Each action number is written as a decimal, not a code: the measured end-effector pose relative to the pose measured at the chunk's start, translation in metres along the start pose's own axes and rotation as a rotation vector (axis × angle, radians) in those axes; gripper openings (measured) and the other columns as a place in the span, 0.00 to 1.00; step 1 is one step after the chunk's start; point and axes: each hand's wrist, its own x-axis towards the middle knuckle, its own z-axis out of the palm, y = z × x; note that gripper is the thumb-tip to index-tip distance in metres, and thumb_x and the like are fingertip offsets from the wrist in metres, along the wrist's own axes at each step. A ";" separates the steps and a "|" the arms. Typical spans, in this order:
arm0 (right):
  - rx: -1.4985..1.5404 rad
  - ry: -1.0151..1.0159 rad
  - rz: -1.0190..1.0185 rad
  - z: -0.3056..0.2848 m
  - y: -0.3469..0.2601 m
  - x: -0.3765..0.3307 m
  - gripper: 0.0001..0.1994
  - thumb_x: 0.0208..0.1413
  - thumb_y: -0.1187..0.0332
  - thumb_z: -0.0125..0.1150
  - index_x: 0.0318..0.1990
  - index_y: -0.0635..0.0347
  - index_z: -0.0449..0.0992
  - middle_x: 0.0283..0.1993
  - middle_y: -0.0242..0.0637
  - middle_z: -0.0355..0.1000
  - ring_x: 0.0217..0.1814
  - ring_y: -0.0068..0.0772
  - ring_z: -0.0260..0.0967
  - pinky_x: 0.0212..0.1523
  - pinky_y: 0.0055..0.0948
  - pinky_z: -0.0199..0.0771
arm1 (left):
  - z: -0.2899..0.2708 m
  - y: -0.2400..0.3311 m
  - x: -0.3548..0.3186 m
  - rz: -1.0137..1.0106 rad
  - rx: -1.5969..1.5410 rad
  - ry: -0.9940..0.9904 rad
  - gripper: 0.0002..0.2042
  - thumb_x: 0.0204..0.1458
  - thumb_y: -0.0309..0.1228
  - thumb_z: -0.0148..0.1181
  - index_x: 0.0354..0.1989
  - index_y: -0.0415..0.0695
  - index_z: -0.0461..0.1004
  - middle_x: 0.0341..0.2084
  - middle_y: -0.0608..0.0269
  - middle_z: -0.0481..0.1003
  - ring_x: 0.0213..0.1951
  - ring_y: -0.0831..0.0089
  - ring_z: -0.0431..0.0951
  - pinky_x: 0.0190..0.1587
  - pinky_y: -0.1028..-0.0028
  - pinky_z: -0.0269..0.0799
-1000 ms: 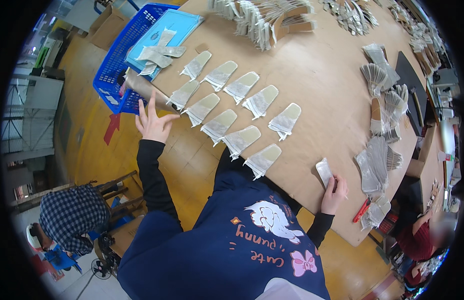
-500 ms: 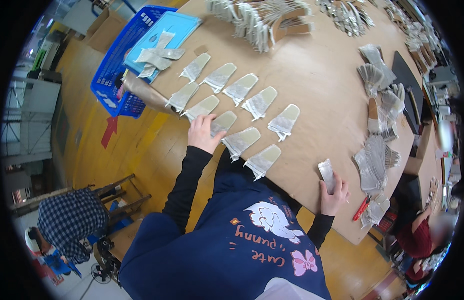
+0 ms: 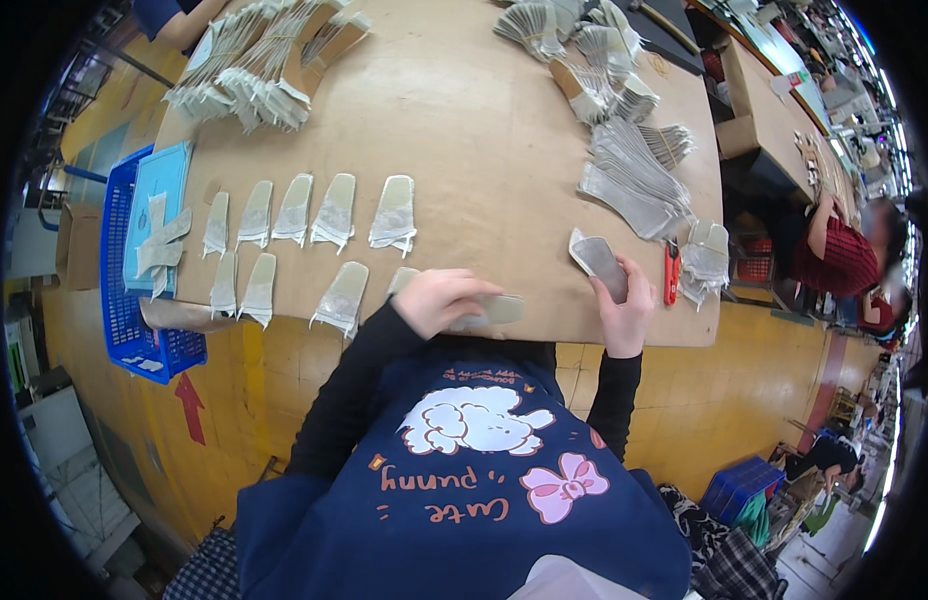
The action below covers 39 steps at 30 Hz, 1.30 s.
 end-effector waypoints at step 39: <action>0.229 -0.235 0.187 0.014 -0.020 -0.027 0.10 0.51 0.69 0.67 0.42 0.57 0.80 0.36 0.35 0.78 0.41 0.36 0.72 0.49 0.34 0.60 | 0.015 -0.014 0.040 -0.060 0.548 0.405 0.16 0.46 0.25 0.64 0.46 0.46 0.77 0.41 0.57 0.73 0.47 0.56 0.72 0.50 0.63 0.68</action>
